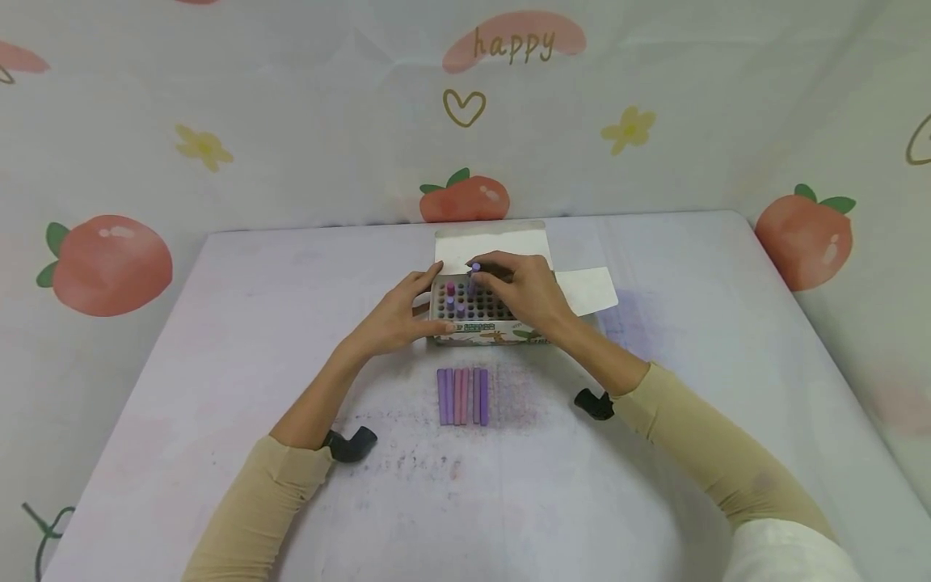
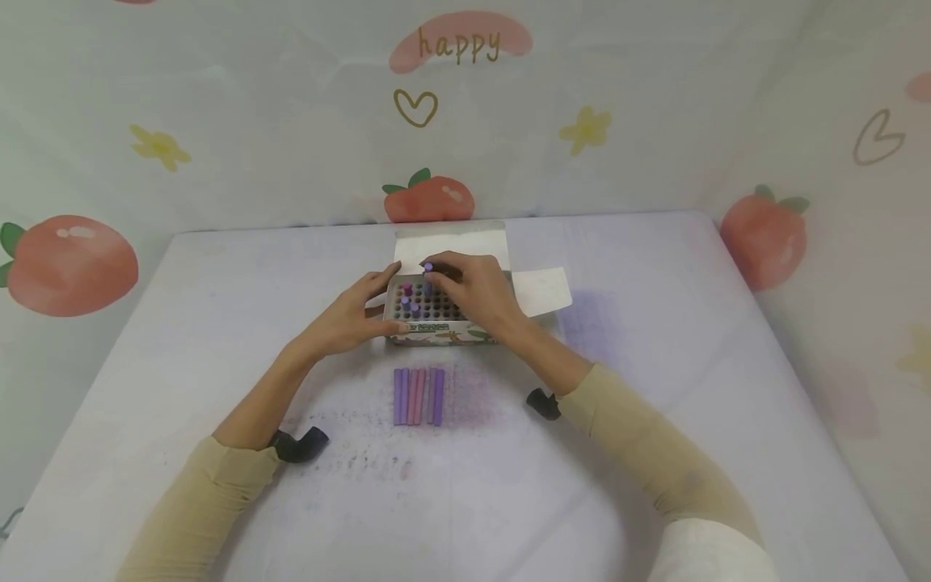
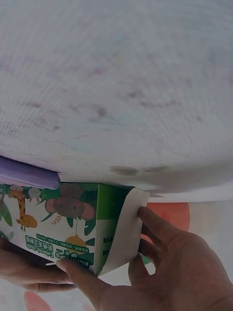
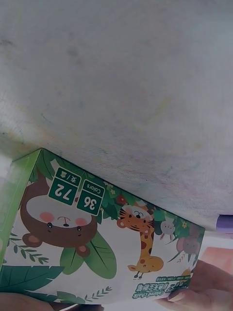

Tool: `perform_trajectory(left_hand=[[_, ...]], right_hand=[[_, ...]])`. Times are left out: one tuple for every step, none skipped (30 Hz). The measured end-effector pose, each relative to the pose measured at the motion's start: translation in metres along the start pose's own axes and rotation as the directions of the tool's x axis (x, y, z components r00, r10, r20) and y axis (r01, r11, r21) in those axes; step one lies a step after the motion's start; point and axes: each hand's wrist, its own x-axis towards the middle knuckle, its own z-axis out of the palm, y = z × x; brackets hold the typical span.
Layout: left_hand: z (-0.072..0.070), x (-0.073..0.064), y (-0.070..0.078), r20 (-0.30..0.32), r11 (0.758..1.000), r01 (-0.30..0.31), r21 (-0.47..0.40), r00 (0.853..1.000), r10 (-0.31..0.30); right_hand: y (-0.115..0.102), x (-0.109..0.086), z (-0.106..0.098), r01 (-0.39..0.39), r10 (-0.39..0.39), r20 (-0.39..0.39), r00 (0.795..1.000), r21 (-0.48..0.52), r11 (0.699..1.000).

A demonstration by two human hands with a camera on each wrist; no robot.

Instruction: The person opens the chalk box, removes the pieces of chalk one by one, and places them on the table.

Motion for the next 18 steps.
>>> perform_trajectory(left_hand=[[0.000, 0.000, 0.000, -0.001, 1.000, -0.002, -0.001, 1.000, 0.002], [0.000, 0.000, -0.001, -0.001, 1.000, -0.003, -0.003, 1.000, 0.003], [0.000, 0.000, -0.001, -0.001, 1.000, -0.004, -0.004, 1.000, 0.004], [0.000, 0.000, -0.002, 0.000, 1.000, -0.005, -0.007, 1.000, 0.005], [0.000, 0.000, -0.002, 0.000, 1.000, -0.005, -0.010, 1.000, 0.005], [0.000, 0.000, -0.002, 0.001, 1.000, -0.006, -0.011, 1.000, 0.006], [0.000, 0.000, -0.002, 0.002, 1.000, -0.006, -0.012, 1.000, 0.006], [0.000, 0.000, -0.002, 0.003, 1.000, -0.006, -0.013, 1.000, 0.006], [0.000, 0.000, -0.002, 0.002, 1.000, -0.007, -0.012, 1.000, 0.007], [0.000, 0.000, -0.002, 0.002, 1.000, -0.007, -0.013, 1.000, 0.007], [0.000, -0.001, -0.002, 0.001, 1.000, -0.007, -0.014, 1.000, 0.007], [0.000, -0.001, -0.002, 0.000, 1.000, -0.008, -0.015, 1.000, 0.008], [0.000, -0.001, -0.001, 0.000, 1.000, -0.009, -0.015, 1.000, 0.009], [0.000, -0.001, -0.001, 0.001, 1.000, -0.013, -0.016, 1.000, 0.013], [0.000, -0.002, 0.000, 0.000, 1.000, -0.013, -0.015, 1.000, 0.013], [-0.001, -0.002, 0.000, 0.000, 1.000, -0.013, -0.017, 1.000, 0.013], [-0.001, -0.002, 0.001, -0.001, 1.000, -0.013, -0.018, 1.000, 0.013], [-0.001, -0.002, 0.001, 0.000, 1.000, -0.013, -0.018, 1.000, 0.013]], right_hand=[[0.000, 0.000, 0.000, 0.004, -0.004, -0.007, 1.000, 0.005, 1.000], [0.000, 0.000, 0.000, 0.008, -0.008, -0.009, 1.000, 0.008, 1.000], [0.000, 0.000, -0.001, 0.010, -0.010, -0.008, 1.000, 0.013, 1.000], [0.000, -0.001, -0.001, 0.012, -0.012, -0.006, 1.000, 0.016, 1.000], [0.000, -0.001, -0.001, 0.016, -0.016, -0.005, 1.000, 0.022, 1.000], [0.000, -0.001, -0.001, 0.019, -0.019, -0.003, 1.000, 0.034, 0.999], [-0.001, -0.001, -0.002, 0.022, -0.021, -0.004, 1.000, 0.047, 0.999], [-0.001, -0.002, -0.003, 0.025, -0.025, -0.005, 1.000, 0.060, 0.998], [-0.002, -0.002, -0.003, 0.030, -0.029, -0.008, 1.000, 0.073, 0.997], [-0.003, -0.002, -0.004, 0.033, -0.032, -0.013, 0.999, 0.084, 0.996], [-0.004, -0.002, -0.005, 0.035, -0.033, -0.019, 0.999, 0.097, 0.995], [-0.004, -0.002, -0.007, 0.036, -0.033, -0.025, 0.999, 0.109, 0.993], [-0.005, -0.002, -0.008, 0.036, -0.032, -0.032, 0.999, 0.117, 0.992], [-0.007, -0.003, -0.009, 0.037, -0.032, -0.039, 0.999, 0.128, 0.991], [-0.007, -0.003, -0.010, 0.037, -0.031, -0.044, 0.999, 0.144, 0.989], [-0.008, -0.004, -0.011, 0.037, -0.029, -0.049, 0.998, 0.161, 0.986], [-0.009, -0.004, -0.012, 0.036, -0.027, -0.051, 0.998, 0.179, 0.983], [-0.009, -0.005, -0.013, 0.036, -0.026, -0.053, 0.998, 0.197, 0.980]])
